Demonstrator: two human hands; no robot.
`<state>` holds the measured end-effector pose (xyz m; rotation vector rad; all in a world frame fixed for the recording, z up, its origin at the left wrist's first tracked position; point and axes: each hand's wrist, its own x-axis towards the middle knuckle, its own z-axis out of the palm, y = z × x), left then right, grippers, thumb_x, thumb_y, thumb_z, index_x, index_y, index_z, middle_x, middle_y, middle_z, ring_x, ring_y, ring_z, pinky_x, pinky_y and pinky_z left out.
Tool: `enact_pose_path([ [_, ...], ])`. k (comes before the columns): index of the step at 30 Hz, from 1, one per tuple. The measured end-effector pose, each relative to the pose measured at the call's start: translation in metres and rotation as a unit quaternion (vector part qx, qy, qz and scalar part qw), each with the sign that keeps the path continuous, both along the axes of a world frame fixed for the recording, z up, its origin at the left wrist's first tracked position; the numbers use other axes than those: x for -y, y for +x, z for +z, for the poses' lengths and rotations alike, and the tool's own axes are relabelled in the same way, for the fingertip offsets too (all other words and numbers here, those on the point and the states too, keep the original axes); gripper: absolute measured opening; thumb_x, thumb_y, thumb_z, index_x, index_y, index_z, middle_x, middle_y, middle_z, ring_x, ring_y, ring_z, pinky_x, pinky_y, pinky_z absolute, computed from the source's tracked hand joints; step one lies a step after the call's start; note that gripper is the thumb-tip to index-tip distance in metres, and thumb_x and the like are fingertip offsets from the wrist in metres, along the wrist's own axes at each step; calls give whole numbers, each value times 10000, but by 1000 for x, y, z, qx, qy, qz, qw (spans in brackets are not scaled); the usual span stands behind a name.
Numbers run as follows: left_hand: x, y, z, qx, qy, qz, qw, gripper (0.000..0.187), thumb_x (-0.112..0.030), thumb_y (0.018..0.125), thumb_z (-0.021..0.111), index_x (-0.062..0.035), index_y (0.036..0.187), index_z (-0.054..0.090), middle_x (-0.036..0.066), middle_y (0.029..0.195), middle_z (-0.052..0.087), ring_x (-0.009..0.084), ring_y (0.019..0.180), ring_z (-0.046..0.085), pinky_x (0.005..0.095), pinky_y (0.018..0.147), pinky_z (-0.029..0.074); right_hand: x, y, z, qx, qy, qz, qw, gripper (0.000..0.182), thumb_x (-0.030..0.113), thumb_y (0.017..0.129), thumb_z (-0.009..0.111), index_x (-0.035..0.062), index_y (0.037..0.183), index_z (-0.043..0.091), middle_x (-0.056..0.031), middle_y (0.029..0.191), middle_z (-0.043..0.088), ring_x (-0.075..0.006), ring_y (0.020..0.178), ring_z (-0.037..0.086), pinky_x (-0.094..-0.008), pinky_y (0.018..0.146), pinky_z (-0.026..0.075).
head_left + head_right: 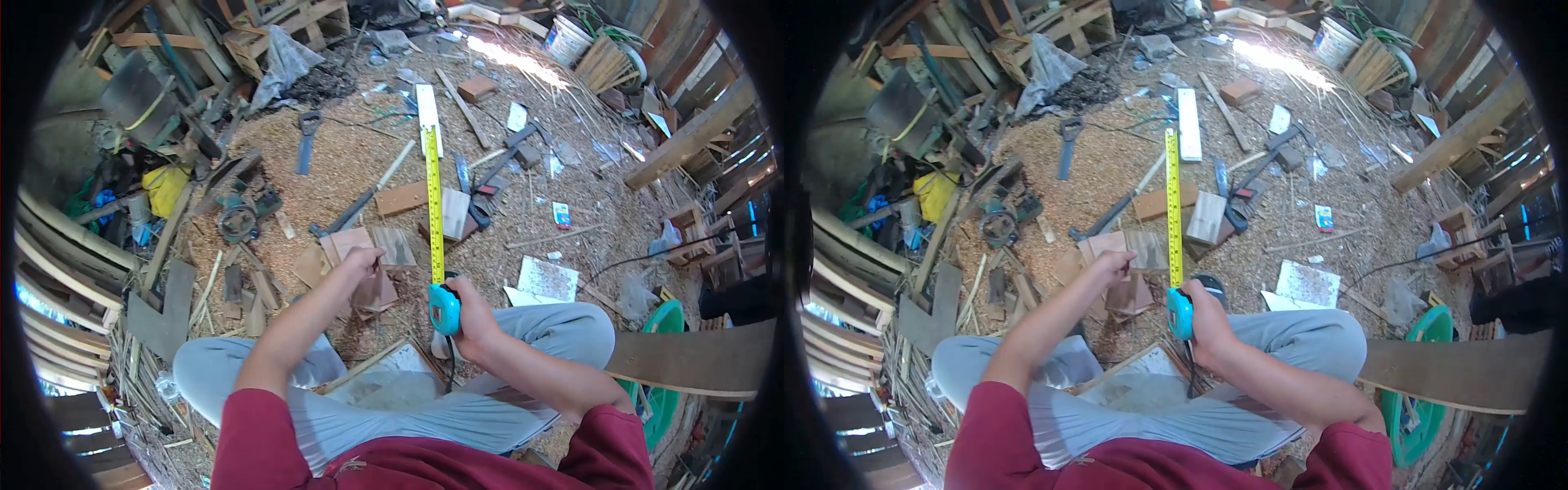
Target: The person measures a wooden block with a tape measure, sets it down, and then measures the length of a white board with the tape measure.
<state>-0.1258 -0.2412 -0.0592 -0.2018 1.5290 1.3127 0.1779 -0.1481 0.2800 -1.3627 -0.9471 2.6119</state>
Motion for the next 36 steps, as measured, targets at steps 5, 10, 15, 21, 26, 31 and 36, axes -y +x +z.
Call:
enact_pose_path([
  [5, 53, -38, 291, -351, -23, -113, 929, 223, -127, 964, 663, -43, 1169, 687, 50, 941, 712, 179, 829, 694, 341, 751, 566, 8, -16, 29, -10, -20, 9, 1000, 335, 347, 943, 542, 33, 1001, 645, -90, 896, 688, -189, 772, 656, -321, 724, 532],
  [10, 90, -62, 431, -227, 234, 200, 924, 370, -181, 964, 607, -39, 1305, 596, 85, 1200, 695, 209, 1055, 687, 374, 925, 573, 2, -33, 51, -80, 18, 39, 996, 342, 350, 950, 529, 45, 1025, 664, -96, 900, 697, -192, 776, 662, -334, 728, 537],
  [15, 111, -50, 486, -133, 371, 285, 874, 530, -308, 951, 511, -18, 1395, 535, 162, 1305, 650, 310, 1223, 627, 474, 1067, 496, -5, -52, 85, -173, 213, 109, 955, 334, 306, 947, 524, 20, 1095, 610, -120, 980, 685, -210, 908, 667, -350, 828, 526],
  [21, 105, -30, 505, 15, 537, 124, 835, 760, -525, 1003, 347, -18, 1568, 331, 248, 1488, 497, 457, 1349, 508, 562, 1161, 417, 9, -55, 145, -204, 258, 142, 934, 361, 287, 951, 535, 22, 1195, 549, -144, 1028, 676, -223, 906, 665, -352, 834, 530],
  [26, 103, -43, 491, -90, 560, 49, 822, 825, -681, 1031, 267, -55, 1559, 372, 194, 1495, 518, 403, 1338, 535, 538, 1133, 433, 45, -57, 146, -174, 116, 137, 968, 333, 284, 966, 546, 12, 1142, 623, -98, 1003, 693, -156, 873, 648, -294, 773, 510],
  [31, 111, -64, 467, -109, 507, 63, 852, 806, -660, 1028, 242, -91, 1592, 335, 223, 1532, 468, 416, 1382, 495, 583, 1154, 393, 70, -67, 127, -164, 107, 197, 961, 362, 227, 976, 528, -8, 1243, 597, -116, 1066, 696, -178, 950, 669, -309, 840, 523],
  [36, 108, -50, 483, -71, 548, 50, 832, 880, -653, 995, 200, 12, 1546, 365, 238, 1467, 532, 408, 1299, 573, 530, 1139, 439, 83, -74, 111, -169, 111, 220, 954, 346, 184, 969, 543, -29, 1236, 592, -118, 1061, 698, -172, 982, 666, -301, 899, 506],
])
